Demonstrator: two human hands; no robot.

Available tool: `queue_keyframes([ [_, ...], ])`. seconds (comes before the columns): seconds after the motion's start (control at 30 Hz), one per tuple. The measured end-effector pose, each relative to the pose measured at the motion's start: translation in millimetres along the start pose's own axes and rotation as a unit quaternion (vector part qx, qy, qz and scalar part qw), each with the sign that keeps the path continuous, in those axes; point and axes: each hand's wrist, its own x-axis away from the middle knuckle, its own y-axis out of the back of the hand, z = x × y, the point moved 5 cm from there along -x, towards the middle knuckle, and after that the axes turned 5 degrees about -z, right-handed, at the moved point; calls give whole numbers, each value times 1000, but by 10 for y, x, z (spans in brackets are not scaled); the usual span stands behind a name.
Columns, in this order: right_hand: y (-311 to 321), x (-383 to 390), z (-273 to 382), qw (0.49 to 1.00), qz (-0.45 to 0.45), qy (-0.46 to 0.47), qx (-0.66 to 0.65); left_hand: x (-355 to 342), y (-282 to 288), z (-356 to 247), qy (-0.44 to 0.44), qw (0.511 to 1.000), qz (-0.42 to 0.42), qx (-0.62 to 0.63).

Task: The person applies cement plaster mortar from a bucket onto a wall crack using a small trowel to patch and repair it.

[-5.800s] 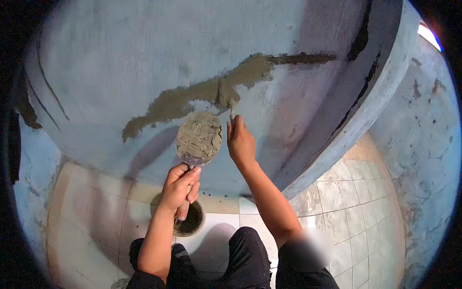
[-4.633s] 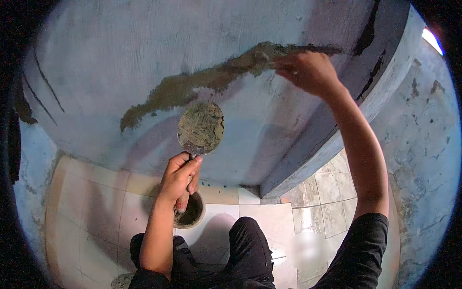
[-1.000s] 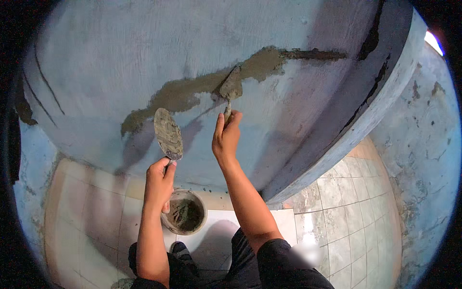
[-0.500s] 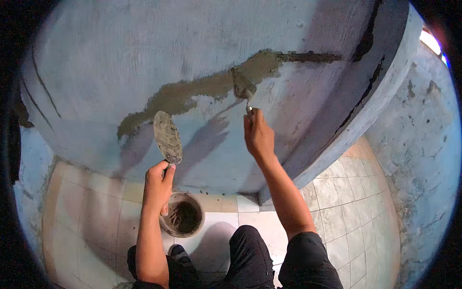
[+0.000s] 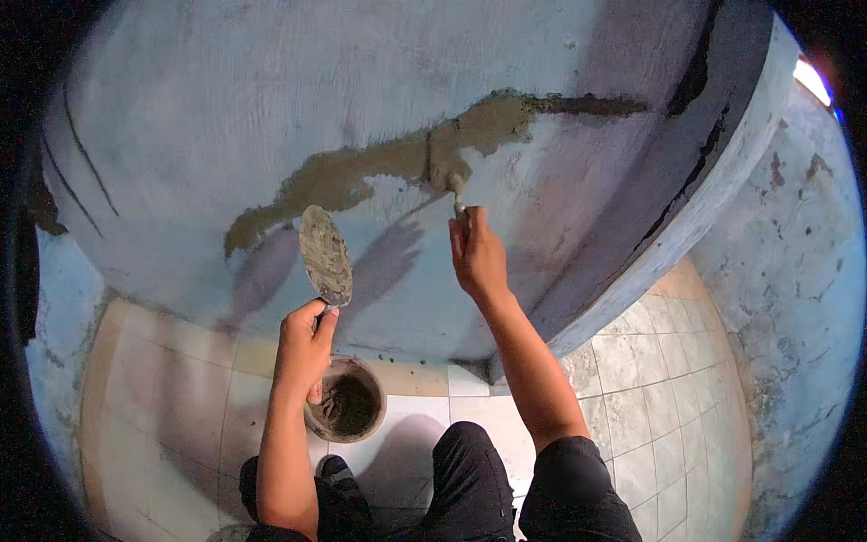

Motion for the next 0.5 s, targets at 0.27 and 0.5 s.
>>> queue_keyframes([
  [0.27, 233, -89, -9, 998, -47, -18, -49, 0, -8, -8, -12, 1000, 9, -1],
  [0.5, 42, 40, -118, 999, 30, 23, -2, 1, -49, -42, -2, 1000, 17, 3],
])
